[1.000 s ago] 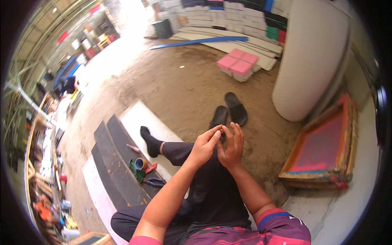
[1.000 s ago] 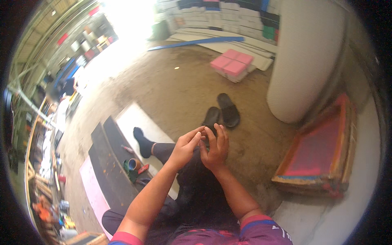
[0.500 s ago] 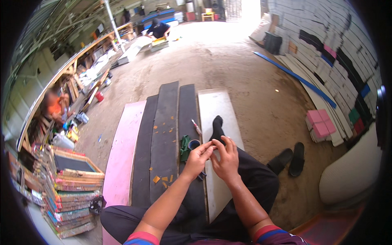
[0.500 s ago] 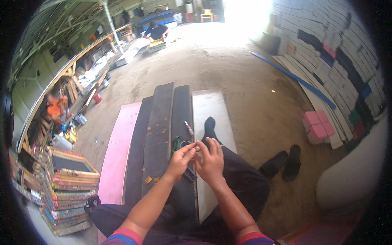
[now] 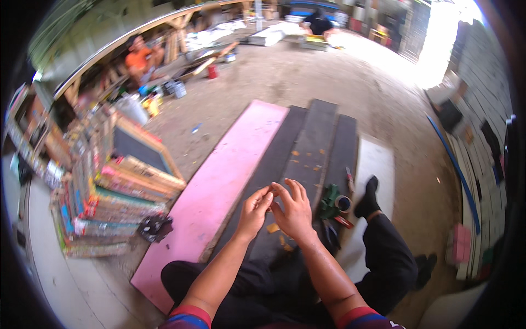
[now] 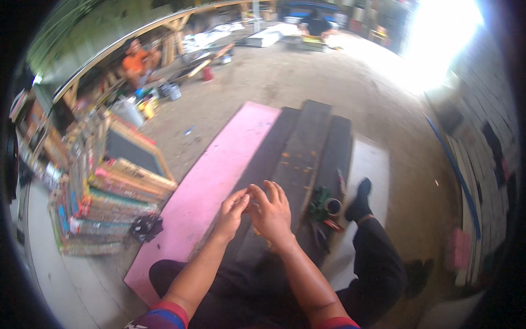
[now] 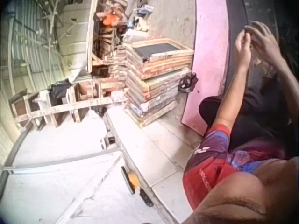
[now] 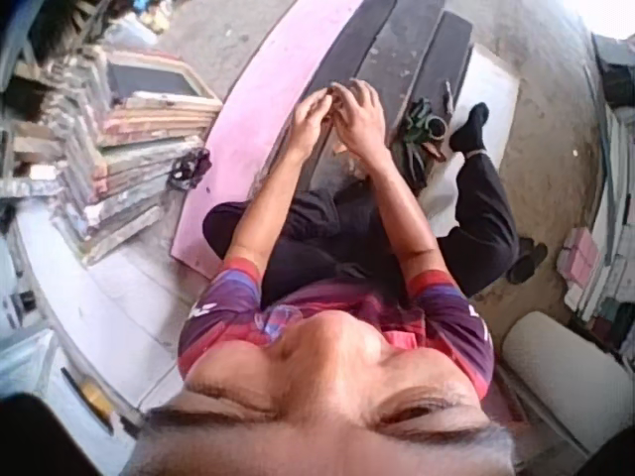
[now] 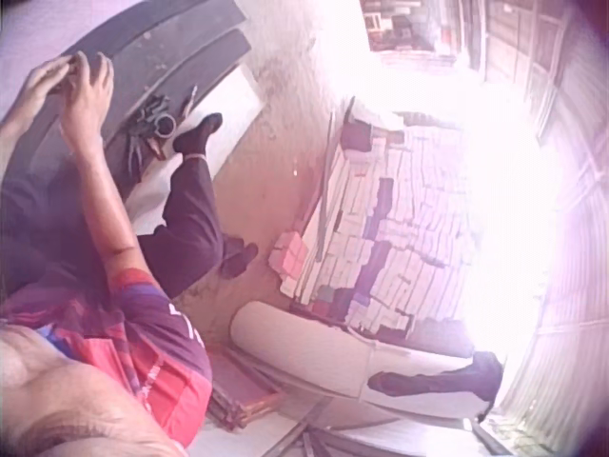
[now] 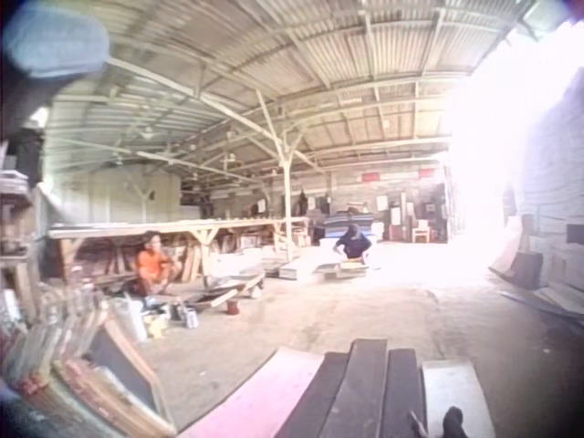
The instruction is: The person wipes the inside of a wooden frame with a green cloth, then flips it to wipe the back. They place the frame aside and pick up another frame, using a screwdriver to tighten screws along the edges.
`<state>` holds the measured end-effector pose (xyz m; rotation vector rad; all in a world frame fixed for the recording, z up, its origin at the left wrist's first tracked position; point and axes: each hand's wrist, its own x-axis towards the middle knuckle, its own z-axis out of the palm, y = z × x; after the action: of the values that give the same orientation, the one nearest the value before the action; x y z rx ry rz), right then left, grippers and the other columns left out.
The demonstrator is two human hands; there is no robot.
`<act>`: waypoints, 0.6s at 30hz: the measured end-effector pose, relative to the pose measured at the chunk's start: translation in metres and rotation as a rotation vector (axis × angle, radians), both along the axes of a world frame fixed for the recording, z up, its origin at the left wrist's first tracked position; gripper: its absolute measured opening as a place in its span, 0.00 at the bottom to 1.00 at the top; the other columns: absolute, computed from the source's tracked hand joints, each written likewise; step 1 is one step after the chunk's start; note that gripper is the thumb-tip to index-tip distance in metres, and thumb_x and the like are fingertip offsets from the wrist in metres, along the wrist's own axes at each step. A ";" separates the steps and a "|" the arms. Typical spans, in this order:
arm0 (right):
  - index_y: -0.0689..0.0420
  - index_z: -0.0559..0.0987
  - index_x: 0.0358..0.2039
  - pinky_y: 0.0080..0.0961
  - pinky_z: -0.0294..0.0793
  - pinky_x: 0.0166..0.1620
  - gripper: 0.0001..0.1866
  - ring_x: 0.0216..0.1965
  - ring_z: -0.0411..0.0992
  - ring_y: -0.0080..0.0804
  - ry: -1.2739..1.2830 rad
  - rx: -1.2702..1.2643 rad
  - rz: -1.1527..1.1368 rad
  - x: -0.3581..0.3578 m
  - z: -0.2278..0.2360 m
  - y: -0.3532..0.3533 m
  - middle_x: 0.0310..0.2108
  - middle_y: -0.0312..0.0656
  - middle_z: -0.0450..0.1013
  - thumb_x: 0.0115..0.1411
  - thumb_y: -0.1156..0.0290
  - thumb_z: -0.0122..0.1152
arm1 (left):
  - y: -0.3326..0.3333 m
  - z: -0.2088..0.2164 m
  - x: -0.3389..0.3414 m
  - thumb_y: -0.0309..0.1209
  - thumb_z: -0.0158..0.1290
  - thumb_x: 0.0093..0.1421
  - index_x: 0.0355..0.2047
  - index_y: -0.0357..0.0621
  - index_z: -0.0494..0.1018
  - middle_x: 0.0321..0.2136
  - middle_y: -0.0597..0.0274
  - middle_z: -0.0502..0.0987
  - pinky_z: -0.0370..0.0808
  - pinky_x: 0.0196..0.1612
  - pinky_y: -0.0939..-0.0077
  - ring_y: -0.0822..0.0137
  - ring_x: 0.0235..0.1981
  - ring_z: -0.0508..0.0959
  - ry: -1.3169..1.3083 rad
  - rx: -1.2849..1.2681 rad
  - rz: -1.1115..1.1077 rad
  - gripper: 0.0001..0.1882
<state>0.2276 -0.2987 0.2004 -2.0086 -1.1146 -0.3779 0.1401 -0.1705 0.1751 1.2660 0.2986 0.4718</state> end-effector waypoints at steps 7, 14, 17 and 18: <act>0.47 0.80 0.65 0.52 0.74 0.65 0.29 0.66 0.71 0.59 -0.010 -0.147 0.295 -0.047 -0.006 0.139 0.65 0.55 0.73 0.63 0.61 0.73 | 0.119 -0.030 -0.073 0.35 0.57 0.78 0.65 0.35 0.77 0.57 0.58 0.83 0.77 0.61 0.72 0.70 0.57 0.81 -0.057 -0.025 0.374 0.21; 0.56 0.78 0.66 0.48 0.76 0.64 0.33 0.64 0.73 0.56 0.034 -0.213 0.587 -0.088 -0.030 0.264 0.63 0.55 0.75 0.64 0.58 0.75 | 0.230 -0.094 -0.141 0.30 0.55 0.78 0.71 0.38 0.70 0.67 0.51 0.76 0.72 0.69 0.65 0.61 0.67 0.75 -0.105 0.082 0.838 0.24; 0.59 0.76 0.67 0.48 0.76 0.64 0.35 0.64 0.73 0.56 0.118 -0.219 0.695 -0.106 -0.043 0.313 0.62 0.55 0.75 0.64 0.57 0.76 | 0.256 -0.112 -0.170 0.32 0.53 0.79 0.77 0.37 0.62 0.75 0.48 0.66 0.65 0.74 0.60 0.56 0.72 0.69 -0.122 0.087 0.922 0.30; 0.59 0.76 0.67 0.48 0.76 0.64 0.36 0.64 0.73 0.56 0.143 -0.212 0.722 -0.109 -0.046 0.330 0.62 0.55 0.75 0.63 0.57 0.76 | 0.262 -0.110 -0.171 0.34 0.53 0.79 0.78 0.37 0.60 0.75 0.47 0.65 0.64 0.75 0.60 0.56 0.73 0.68 -0.154 0.071 0.923 0.32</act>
<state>0.1190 0.0308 0.1542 -1.6221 -1.7324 0.2618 -0.0310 0.0917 0.0651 1.0973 0.7426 1.3657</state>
